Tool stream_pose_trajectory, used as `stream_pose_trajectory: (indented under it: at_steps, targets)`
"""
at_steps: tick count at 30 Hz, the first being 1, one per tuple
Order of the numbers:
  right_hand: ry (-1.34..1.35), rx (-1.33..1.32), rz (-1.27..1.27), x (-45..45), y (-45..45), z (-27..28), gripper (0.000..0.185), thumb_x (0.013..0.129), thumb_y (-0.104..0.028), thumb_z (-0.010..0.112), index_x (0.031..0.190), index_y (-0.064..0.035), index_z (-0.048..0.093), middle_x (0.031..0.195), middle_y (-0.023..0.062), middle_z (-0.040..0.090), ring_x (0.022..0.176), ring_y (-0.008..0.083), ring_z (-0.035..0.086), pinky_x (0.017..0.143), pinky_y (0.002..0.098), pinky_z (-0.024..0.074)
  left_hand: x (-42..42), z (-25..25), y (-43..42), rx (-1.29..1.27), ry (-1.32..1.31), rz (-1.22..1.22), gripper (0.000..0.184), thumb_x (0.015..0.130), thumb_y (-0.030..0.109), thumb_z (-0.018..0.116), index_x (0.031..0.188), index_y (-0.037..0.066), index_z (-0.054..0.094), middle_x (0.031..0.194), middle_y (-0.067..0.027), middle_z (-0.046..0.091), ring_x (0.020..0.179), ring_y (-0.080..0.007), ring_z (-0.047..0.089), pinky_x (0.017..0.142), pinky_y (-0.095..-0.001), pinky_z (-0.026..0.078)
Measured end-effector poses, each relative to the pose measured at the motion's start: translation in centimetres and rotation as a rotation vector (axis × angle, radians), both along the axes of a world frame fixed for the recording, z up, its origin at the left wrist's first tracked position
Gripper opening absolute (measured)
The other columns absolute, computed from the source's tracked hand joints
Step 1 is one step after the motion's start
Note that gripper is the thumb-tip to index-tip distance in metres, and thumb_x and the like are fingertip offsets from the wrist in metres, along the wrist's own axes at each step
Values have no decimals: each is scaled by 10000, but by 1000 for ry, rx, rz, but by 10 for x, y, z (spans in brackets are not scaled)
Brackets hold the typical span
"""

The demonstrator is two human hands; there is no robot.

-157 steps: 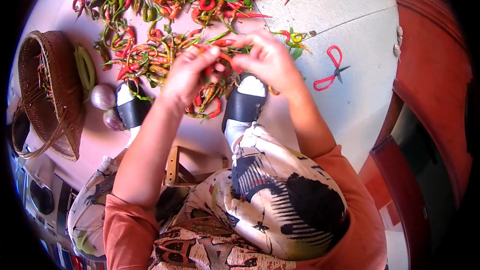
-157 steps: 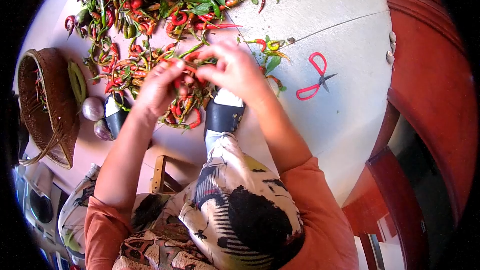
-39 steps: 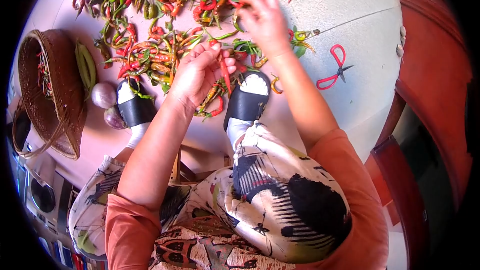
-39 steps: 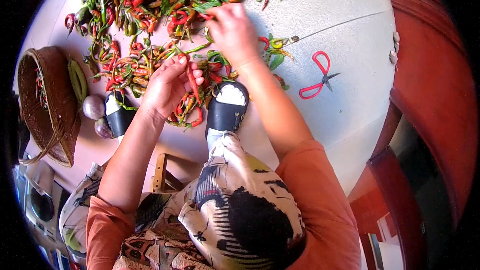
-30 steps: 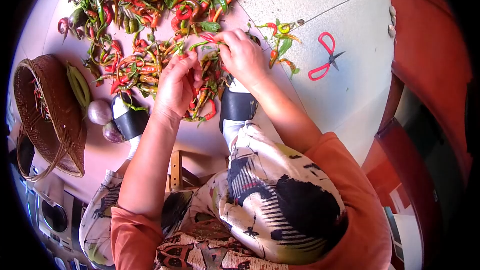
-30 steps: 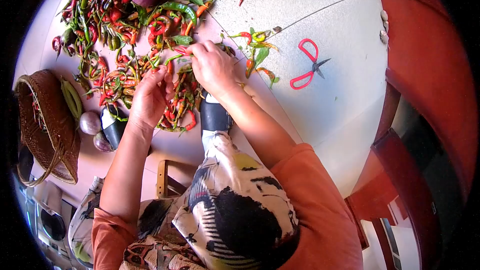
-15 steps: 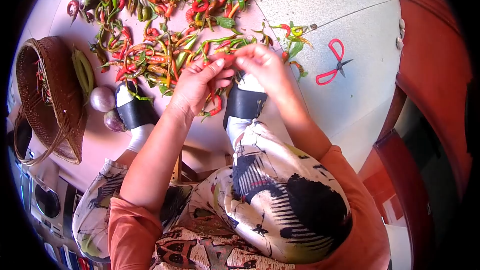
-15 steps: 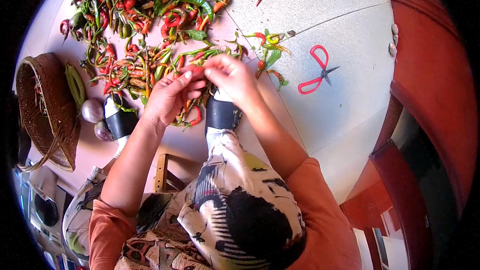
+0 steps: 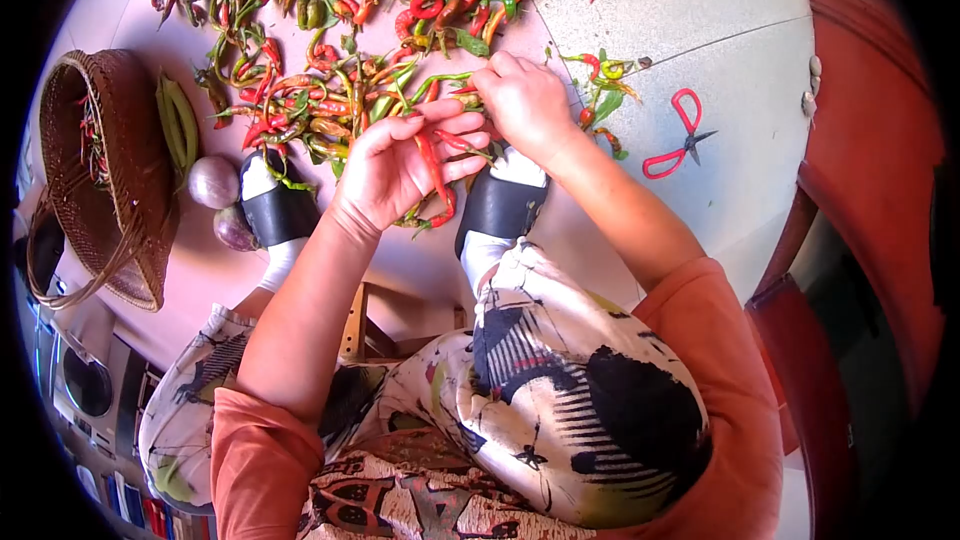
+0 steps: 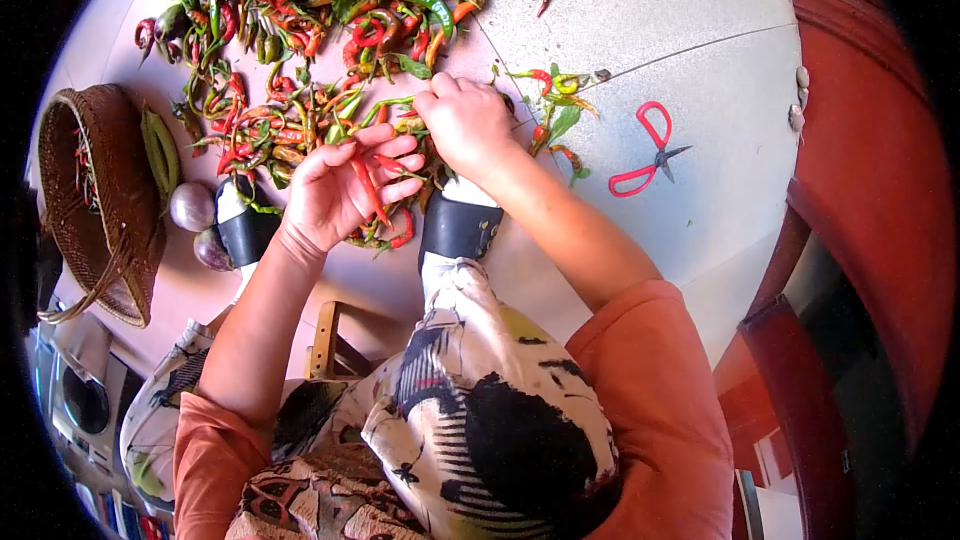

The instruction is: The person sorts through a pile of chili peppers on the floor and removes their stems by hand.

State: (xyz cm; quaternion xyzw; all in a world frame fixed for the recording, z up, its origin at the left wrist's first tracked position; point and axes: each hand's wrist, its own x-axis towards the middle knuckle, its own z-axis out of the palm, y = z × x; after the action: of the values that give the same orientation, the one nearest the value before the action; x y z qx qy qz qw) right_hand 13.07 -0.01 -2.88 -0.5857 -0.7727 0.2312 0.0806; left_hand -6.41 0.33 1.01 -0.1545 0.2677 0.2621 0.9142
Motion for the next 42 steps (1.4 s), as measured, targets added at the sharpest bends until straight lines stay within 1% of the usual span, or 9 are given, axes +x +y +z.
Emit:
stream_pose_trajectory:
  at_steps: [6,18,23,28,33,35,37,39,42]
  targets:
    - [-83,-58,47,-3,5,5,87,733,-117,537,768,-56,588,764,100,565,714,253,615,611,371,505,3,2,1,12,8,3,547,818,332,519,1231,-25,488,1221,-237,522,1141,-382,494,1018,-514,338]
    - [-77,-145,-9,-6,2,9,100,749,-101,538,815,-48,590,799,134,584,724,297,628,622,401,506,3,0,3,-1,171,31,379,937,205,422,1229,-36,431,1166,-220,552,1084,-323,552,983,-466,416]
    - [265,-155,-244,10,3,15,134,721,-109,627,853,-102,605,831,122,574,688,310,590,608,425,478,4,-3,0,53,213,49,321,939,177,461,1188,-21,419,1150,-222,550,1096,-333,548,973,-471,435]
    - [742,-493,-615,16,3,41,158,826,-1,619,982,-5,592,881,4,616,713,13,535,628,181,441,7,-4,-1,72,247,45,348,944,194,454,1217,-17,408,1148,-222,552,1077,-339,558,956,-475,448]
    - [1059,-793,-431,2,-1,67,191,846,-73,631,1031,-27,628,905,11,630,752,51,572,674,200,466,11,-2,3,14,275,48,387,946,273,448,1211,-9,452,1096,-190,588,1015,-299,592,897,-458,480]
    - [884,-659,-378,4,12,68,178,842,-102,625,1005,-35,651,905,23,638,747,62,578,657,224,469,10,0,5,-13,220,85,413,943,345,442,1170,5,506,1032,-160,617,945,-267,609,836,-433,497]
    - [466,-192,-349,14,30,39,167,821,-115,621,975,-69,666,888,40,626,718,102,589,636,255,472,7,-7,3,26,226,35,428,937,393,445,1117,17,545,946,-138,635,863,-248,615,781,-421,506]
    - [254,47,-316,18,40,19,176,783,-116,615,942,-161,676,848,48,569,730,220,610,632,321,493,3,-12,3,32,238,10,420,935,411,449,1044,24,570,856,-116,639,755,-235,610,730,-420,515]
    - [150,-14,-273,16,40,-3,140,778,-137,623,906,-172,670,856,44,571,743,238,611,641,347,497,1,-9,6,62,310,-61,373,929,404,472,927,43,567,758,-82,608,630,-197,587,646,-376,522]
